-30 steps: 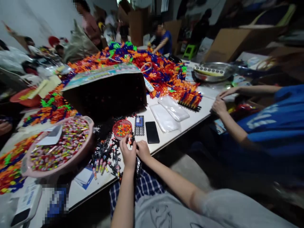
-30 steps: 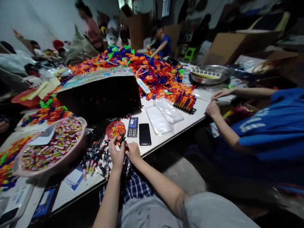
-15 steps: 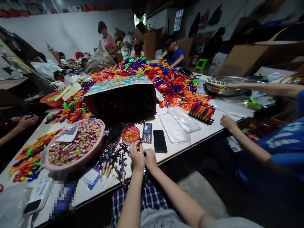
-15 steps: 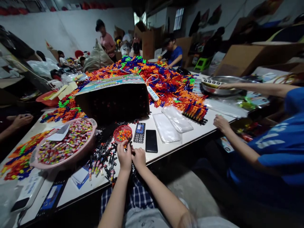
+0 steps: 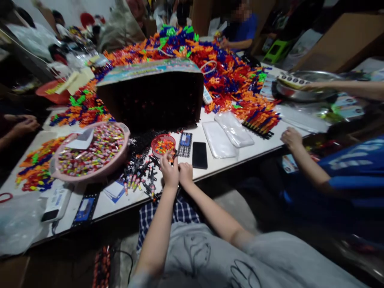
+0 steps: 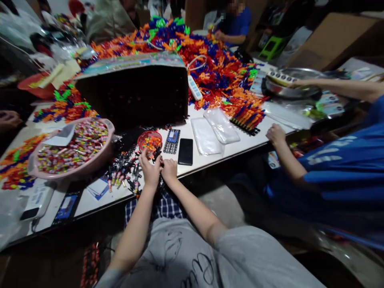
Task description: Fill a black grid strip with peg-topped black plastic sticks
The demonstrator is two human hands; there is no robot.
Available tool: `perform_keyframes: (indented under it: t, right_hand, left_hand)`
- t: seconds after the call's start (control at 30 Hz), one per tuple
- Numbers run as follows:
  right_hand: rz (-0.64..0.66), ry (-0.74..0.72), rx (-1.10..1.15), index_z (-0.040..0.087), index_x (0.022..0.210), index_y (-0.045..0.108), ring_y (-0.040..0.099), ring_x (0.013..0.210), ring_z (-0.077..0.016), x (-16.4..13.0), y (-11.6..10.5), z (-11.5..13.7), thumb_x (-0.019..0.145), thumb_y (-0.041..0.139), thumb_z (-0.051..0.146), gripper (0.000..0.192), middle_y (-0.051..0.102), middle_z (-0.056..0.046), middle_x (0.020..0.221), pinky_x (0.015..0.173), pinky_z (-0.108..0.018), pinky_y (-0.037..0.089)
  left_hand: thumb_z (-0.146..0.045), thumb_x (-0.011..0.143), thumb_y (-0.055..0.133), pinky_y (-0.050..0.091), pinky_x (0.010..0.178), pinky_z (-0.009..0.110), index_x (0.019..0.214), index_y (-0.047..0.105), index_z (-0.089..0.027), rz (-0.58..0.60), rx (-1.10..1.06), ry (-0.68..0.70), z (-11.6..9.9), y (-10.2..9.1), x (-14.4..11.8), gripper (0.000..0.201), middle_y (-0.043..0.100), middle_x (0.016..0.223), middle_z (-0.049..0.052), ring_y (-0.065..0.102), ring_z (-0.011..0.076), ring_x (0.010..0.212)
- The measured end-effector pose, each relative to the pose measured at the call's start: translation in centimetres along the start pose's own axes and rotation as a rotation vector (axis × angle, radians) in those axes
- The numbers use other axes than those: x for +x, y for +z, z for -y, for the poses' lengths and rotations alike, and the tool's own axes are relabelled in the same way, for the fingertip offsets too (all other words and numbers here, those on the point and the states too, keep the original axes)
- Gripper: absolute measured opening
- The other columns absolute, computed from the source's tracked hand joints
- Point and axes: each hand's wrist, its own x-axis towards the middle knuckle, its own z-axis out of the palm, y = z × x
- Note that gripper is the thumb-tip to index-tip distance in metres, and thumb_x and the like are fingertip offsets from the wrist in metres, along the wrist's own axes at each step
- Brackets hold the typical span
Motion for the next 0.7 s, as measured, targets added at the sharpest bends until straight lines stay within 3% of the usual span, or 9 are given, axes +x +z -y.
perform_keyframes:
  t: [0.1, 0.23, 0.4, 0.57, 0.7]
  right_hand:
    - [0.032, 0.008, 0.010, 0.019, 0.079, 0.067, 0.057, 0.083, -0.0241, 0.1, 0.3, -1.1, 0.084, 0.062, 0.020, 0.008, 0.067, -0.007, 0.075, 0.075, -0.035, 0.034]
    - [0.084, 0.006, 0.039, 0.017, 0.079, 0.068, 0.057, 0.088, -0.0222, 0.3, 0.1, -3.1, 0.079, 0.070, 0.022, 0.006, 0.069, -0.006, 0.080, 0.081, -0.034, 0.032]
    - [0.176, 0.015, 0.074, 0.017, 0.076, 0.069, 0.056, 0.092, -0.0222, 0.6, -1.5, -4.1, 0.076, 0.073, 0.023, 0.007, 0.070, -0.004, 0.081, 0.082, -0.033, 0.029]
    - [0.203, 0.055, 0.079, 0.017, 0.077, 0.069, 0.056, 0.089, -0.0216, 0.7, -1.7, -4.3, 0.076, 0.073, 0.023, 0.008, 0.068, -0.004, 0.080, 0.080, -0.031, 0.028]
    - [0.202, 0.048, 0.060, 0.017, 0.080, 0.068, 0.055, 0.090, -0.0215, 0.5, -1.5, -4.5, 0.078, 0.071, 0.028, 0.012, 0.067, -0.005, 0.082, 0.080, -0.030, 0.028]
  left_hand:
    - [-0.034, 0.089, 0.057, 0.047, 0.099, 0.042, 0.133, 0.045, -0.017, 0.127, 0.011, 0.013, 1.6, -1.9, -2.5, 0.049, 0.049, 0.128, 0.019, 0.053, 0.0268, 0.119]
    - [-0.028, 0.090, 0.052, 0.043, 0.104, 0.047, 0.123, 0.056, -0.019, 0.438, 0.088, 0.066, 4.9, -4.4, -7.3, 0.035, 0.055, 0.122, 0.017, 0.052, 0.0283, 0.121]
    - [-0.033, 0.092, 0.051, 0.032, 0.114, 0.052, 0.136, 0.048, -0.021, 0.778, 0.157, 0.182, 7.3, -4.3, -11.1, 0.046, 0.044, 0.146, 0.016, 0.035, 0.0305, 0.141]
    - [-0.043, 0.092, 0.049, 0.026, 0.117, 0.055, 0.146, 0.034, -0.015, 0.874, 0.254, 0.261, 7.6, -2.0, -11.4, 0.063, 0.030, 0.156, 0.021, 0.023, 0.0314, 0.147]
    - [-0.046, 0.092, 0.048, 0.027, 0.117, 0.055, 0.142, 0.038, -0.010, 0.854, 0.315, 0.248, 7.3, -0.4, -10.6, 0.062, 0.032, 0.154, 0.023, 0.027, 0.0318, 0.146]
